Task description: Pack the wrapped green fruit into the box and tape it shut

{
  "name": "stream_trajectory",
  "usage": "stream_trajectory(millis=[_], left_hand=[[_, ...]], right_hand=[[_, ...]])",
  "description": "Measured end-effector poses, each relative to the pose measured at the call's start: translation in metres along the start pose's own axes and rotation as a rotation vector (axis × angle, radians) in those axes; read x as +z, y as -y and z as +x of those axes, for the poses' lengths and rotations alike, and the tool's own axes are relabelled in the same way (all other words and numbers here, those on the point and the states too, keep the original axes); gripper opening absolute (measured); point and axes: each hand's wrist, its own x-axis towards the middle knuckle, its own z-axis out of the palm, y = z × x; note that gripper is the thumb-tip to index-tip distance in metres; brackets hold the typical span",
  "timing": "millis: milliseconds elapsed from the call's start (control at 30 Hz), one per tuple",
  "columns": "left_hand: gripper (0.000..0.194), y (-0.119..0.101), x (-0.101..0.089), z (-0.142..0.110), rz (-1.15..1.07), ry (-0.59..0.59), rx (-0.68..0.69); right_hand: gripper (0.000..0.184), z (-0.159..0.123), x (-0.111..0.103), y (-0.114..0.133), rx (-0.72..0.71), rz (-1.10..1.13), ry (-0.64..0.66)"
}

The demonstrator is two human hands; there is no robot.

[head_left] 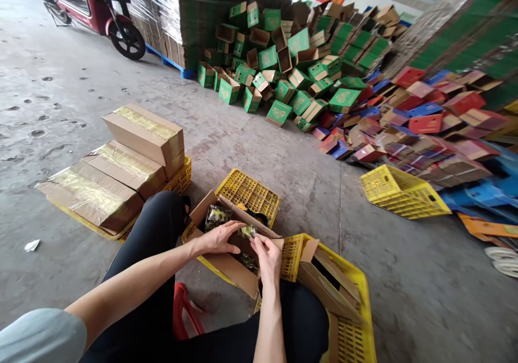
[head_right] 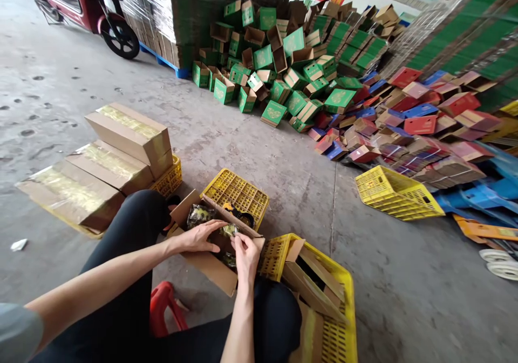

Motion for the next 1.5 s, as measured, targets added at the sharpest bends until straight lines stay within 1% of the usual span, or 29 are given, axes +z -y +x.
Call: stream_trajectory(millis=[33,67,100,167,233,333,433,567,600,700,800,900,1000,1100,1200,1267,1400,1500], left_hand=[[0.077,0.0,0.0,0.001,-0.022,-0.009,0.01],[0.071,-0.001,0.0,0.002,-0.04,-0.021,0.013],[0.063,-0.001,0.0,0.003,-0.057,-0.04,0.007],[0.053,-0.003,-0.002,0.005,-0.109,-0.076,-0.026],[0.05,-0.006,-0.004,0.008,-0.207,-0.088,-0.073],[0.049,-0.011,-0.006,0.01,-0.412,-0.077,-0.16],[0.053,-0.015,-0.008,0.011,-0.582,-0.106,-0.24],[0.056,-0.021,-0.012,0.01,-0.686,-0.177,-0.32],[0.055,-0.024,-0.013,0.01,-0.711,-0.191,-0.34],[0.055,-0.03,-0.017,0.01,-0.772,-0.221,-0.402],[0.056,-0.034,-0.019,0.01,-0.782,-0.255,-0.427],[0.057,-0.033,-0.019,0.01,-0.766,-0.266,-0.43],[0.058,-0.03,-0.016,0.011,-0.73,-0.29,-0.426],[0.058,-0.028,-0.015,0.013,-0.693,-0.359,-0.411],[0.056,-0.029,-0.017,0.015,-0.655,-0.383,-0.392],[0.055,-0.031,-0.02,0.016,-0.622,-0.385,-0.377],[0.051,-0.034,-0.022,0.013,-0.561,-0.359,-0.328],[0.051,-0.036,-0.02,0.01,-0.533,-0.329,-0.314]], right_hand=[[0.03,-0.003,-0.002,0.003,0.039,0.144,0.018],[0.035,-0.005,-0.003,0.005,0.081,0.228,0.033],[0.039,-0.008,-0.003,0.008,0.112,0.246,0.045],[0.044,-0.011,-0.004,0.013,0.129,0.254,0.053],[0.051,-0.012,-0.004,0.017,0.08,0.219,0.045],[0.059,-0.01,-0.007,0.018,-0.046,0.135,-0.01],[0.057,-0.008,-0.006,0.015,-0.109,0.108,-0.048],[0.05,-0.008,-0.006,0.011,-0.073,0.102,0.025],[0.047,-0.009,-0.006,0.01,-0.064,0.094,0.027],[0.043,-0.009,-0.008,0.009,-0.076,0.068,-0.024],[0.041,-0.007,-0.009,0.008,-0.104,0.067,-0.019],[0.039,-0.006,-0.008,0.005,-0.086,0.091,0.009],[0.032,-0.005,-0.006,0.002,-0.056,0.114,-0.042],[0.031,-0.006,-0.003,0.003,-0.008,0.253,-0.085],[0.03,-0.008,0.002,0.007,0.028,0.377,-0.066],[0.031,-0.008,0.004,0.009,0.018,0.362,-0.045],[0.043,-0.007,0.005,0.008,-0.014,0.188,-0.029],[0.042,-0.006,0.005,0.006,0.025,0.167,-0.043]])
